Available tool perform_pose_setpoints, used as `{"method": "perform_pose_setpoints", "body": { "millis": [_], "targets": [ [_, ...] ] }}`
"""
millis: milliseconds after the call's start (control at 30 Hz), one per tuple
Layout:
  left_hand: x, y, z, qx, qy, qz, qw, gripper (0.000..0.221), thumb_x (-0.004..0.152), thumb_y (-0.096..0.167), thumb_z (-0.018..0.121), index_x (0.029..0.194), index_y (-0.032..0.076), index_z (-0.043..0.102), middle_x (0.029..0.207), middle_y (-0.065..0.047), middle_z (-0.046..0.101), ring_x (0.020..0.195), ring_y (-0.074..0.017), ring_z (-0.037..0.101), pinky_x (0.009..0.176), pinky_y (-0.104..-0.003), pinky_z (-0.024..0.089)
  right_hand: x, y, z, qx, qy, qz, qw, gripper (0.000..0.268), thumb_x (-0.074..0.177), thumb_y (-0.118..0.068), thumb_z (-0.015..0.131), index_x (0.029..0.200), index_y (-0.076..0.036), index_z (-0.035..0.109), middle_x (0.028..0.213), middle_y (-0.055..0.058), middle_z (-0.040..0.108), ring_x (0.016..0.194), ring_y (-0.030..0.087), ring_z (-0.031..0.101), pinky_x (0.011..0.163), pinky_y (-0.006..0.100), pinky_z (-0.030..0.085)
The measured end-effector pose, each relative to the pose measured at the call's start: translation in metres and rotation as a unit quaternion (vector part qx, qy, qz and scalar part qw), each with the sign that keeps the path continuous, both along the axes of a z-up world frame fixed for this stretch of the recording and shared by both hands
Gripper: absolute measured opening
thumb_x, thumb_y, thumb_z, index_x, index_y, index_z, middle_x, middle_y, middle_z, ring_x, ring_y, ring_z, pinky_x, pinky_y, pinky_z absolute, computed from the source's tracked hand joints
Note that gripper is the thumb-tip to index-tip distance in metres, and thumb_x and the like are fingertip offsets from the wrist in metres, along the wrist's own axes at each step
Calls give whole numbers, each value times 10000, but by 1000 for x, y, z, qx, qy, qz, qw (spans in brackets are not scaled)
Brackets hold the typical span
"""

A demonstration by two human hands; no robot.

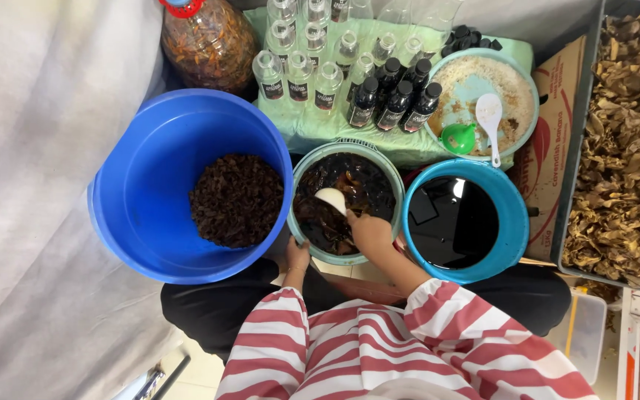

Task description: Stirring a dark liquid in a bucket using a spoon

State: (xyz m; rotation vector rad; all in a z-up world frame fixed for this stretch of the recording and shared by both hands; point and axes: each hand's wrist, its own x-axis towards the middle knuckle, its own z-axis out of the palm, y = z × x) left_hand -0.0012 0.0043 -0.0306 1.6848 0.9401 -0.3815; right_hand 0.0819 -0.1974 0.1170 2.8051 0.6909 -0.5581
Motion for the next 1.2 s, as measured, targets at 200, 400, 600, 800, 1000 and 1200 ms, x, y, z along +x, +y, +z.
{"method": "perform_pose_setpoints", "body": {
  "millis": [200, 400, 600, 800, 1000, 1200],
  "targets": [
    [0, -1, -9, 21, -4, -1, 1000, 722, 998, 300, 657, 1561, -37, 355, 1601, -262, 355, 1499, -336, 313, 1224, -458, 331, -15, 32, -69, 58, 52, 61, 995, 534, 926, -28, 580, 1452, -113, 587, 745, 151, 697, 601, 265, 684, 474, 417, 553],
    [-1, -2, 7, 34, 4, -26, 999, 713, 1000, 288, 643, 1540, -80, 359, 1577, -300, 379, 1490, -362, 337, 1225, -468, 333, 35, 35, -77, 62, 27, 11, 998, 391, 925, -23, 571, 1304, -36, 665, 854, 167, 749, 746, 322, 748, 586, 535, 591],
    [-3, -3, 19, 18, 7, -15, 1000, 721, 1004, 284, 632, 1555, -72, 331, 1585, -296, 366, 1496, -353, 324, 1222, -472, 329, 101, -11, -89, -12, 49, -59, 997, 367, 976, -9, 491, 1303, -8, 659, 985, 153, 772, 893, 316, 765, 694, 503, 609],
    [-3, -1, 13, 29, 1, -32, 999, 701, 995, 281, 640, 1538, -65, 365, 1564, -282, 404, 1481, -340, 354, 1215, -460, 354, 95, -65, -80, -12, 53, -137, 989, 300, 960, -49, 536, 1196, -24, 719, 938, 167, 771, 873, 356, 763, 672, 496, 601],
    [-2, -2, 25, 33, 0, -11, 999, 719, 988, 283, 638, 1552, -61, 352, 1572, -288, 392, 1483, -336, 360, 1216, -452, 351, 31, -77, -54, 14, 77, -160, 984, 333, 1054, -180, 481, 1303, -78, 677, 958, 169, 771, 874, 362, 766, 701, 498, 606],
    [-3, -3, 19, 45, -21, -19, 999, 741, 974, 289, 658, 1531, -100, 361, 1530, -340, 418, 1460, -384, 385, 1217, -467, 354, -12, -66, -30, 3, 15, -94, 995, 430, 1020, -91, 512, 1429, -157, 628, 795, 140, 730, 672, 283, 723, 546, 410, 563]
  ]
}}
